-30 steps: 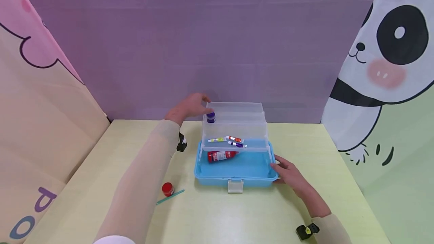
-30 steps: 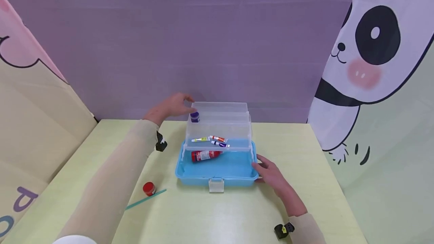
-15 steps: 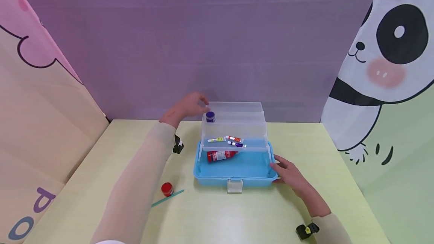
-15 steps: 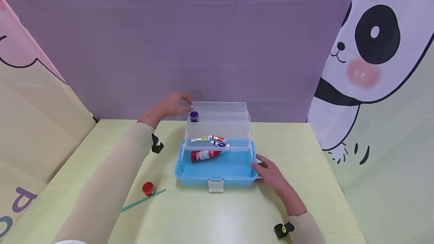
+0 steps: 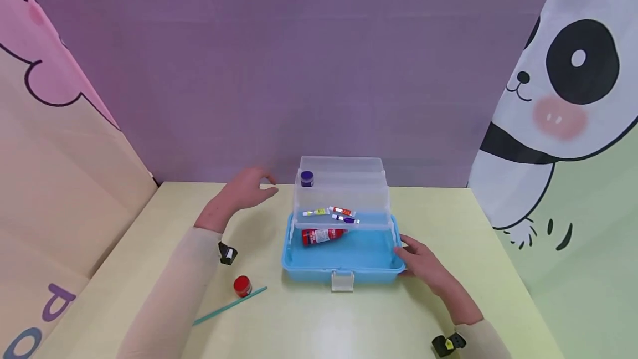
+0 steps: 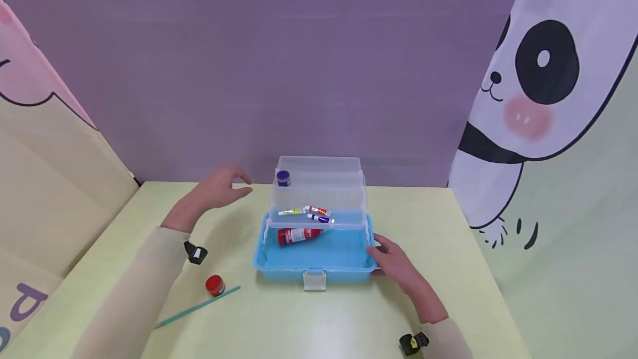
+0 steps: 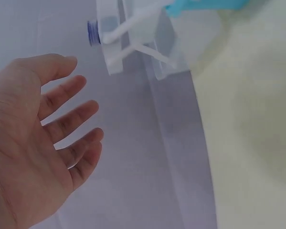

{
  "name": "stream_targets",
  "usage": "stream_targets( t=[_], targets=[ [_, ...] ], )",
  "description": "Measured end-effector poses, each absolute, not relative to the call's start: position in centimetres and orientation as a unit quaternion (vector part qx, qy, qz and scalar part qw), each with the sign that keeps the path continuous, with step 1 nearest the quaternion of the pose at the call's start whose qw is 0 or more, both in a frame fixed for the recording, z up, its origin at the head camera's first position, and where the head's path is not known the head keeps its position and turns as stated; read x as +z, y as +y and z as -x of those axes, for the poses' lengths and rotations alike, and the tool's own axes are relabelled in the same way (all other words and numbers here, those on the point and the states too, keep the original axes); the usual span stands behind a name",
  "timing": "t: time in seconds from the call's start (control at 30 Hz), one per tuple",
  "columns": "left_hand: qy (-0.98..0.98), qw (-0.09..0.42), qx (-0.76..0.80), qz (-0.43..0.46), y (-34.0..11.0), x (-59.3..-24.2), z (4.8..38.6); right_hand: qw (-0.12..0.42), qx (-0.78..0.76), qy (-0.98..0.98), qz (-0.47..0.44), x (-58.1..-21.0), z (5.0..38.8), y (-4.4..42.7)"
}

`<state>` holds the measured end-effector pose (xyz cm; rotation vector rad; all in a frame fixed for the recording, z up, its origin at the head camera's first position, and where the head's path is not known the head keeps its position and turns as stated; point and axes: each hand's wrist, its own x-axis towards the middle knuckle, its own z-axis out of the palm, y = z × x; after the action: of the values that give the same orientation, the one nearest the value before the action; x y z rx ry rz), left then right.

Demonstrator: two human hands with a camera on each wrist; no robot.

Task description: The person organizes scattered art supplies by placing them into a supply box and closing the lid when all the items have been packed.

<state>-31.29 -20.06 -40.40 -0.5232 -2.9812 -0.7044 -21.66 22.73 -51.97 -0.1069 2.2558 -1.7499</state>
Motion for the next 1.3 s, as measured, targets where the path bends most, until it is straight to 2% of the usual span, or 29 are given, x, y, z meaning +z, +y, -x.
stream_targets(
  t=[0.13,0.43,0.73,1.07,1.3],
  targets=[
    [-0.966,0.023,-0.215,0.144,-22.3,-41.6,29.5,0.142,-0.596,0.789,0.045,-51.6,22.0,22.5],
    [-0.962,0.040,-0.225,0.149,-26.0,-44.1,25.8,0.140,-0.571,0.808,0.029,-50.4,21.9,22.0],
    [-0.962,0.000,-0.254,0.098,-28.9,-46.4,21.1,0.151,-0.534,0.832,0.019,-49.5,22.0,21.6],
    [-0.948,-0.023,-0.305,0.084,-29.8,-49.4,16.7,0.162,-0.549,0.819,0.040,-49.5,21.4,21.7],
    [-0.940,-0.027,-0.327,0.091,-29.2,-50.0,15.6,0.161,-0.561,0.811,0.047,-49.6,21.6,21.8]
  ],
)
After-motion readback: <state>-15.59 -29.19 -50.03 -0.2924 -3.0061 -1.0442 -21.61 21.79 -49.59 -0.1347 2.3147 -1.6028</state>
